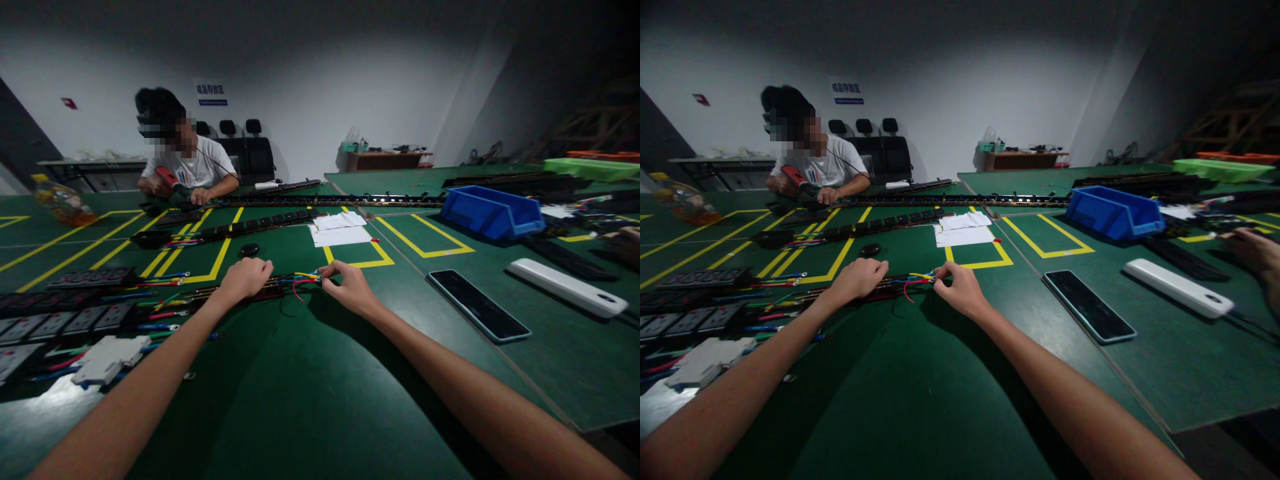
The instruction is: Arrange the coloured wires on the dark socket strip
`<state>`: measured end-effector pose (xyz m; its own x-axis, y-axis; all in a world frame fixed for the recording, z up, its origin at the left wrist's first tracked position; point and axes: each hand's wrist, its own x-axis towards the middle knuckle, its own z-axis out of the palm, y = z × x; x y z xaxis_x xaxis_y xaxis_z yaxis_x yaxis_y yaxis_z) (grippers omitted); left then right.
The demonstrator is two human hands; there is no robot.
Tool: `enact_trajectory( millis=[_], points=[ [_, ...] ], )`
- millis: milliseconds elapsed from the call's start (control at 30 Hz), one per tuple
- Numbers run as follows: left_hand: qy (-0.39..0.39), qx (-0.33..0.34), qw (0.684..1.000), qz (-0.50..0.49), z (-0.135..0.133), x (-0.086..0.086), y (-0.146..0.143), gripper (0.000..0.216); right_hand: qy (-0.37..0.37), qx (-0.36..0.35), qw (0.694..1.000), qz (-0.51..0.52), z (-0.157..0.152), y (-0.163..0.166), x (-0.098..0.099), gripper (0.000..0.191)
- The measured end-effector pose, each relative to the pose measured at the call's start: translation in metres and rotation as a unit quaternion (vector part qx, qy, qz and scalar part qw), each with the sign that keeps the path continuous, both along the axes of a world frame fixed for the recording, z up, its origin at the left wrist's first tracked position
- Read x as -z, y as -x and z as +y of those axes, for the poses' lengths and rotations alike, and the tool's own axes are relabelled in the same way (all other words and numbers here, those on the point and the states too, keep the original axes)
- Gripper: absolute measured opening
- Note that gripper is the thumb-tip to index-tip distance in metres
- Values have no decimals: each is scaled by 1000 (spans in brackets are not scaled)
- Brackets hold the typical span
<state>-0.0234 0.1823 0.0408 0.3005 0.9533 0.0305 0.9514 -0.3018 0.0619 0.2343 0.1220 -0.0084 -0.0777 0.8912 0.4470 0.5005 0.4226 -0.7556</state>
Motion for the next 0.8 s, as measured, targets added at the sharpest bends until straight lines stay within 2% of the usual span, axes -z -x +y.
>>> enact_trajectory(
  millis=[233, 800],
  points=[
    [2, 1, 1000, 0, 2, 1, 1, 68, -3, 8, 1000, -25, 3, -1, 7, 17],
    [4, 1, 1000, 1, 2, 2, 0, 68, -12, 54, 998, -31, 3, 3, 10, 11]
  ],
)
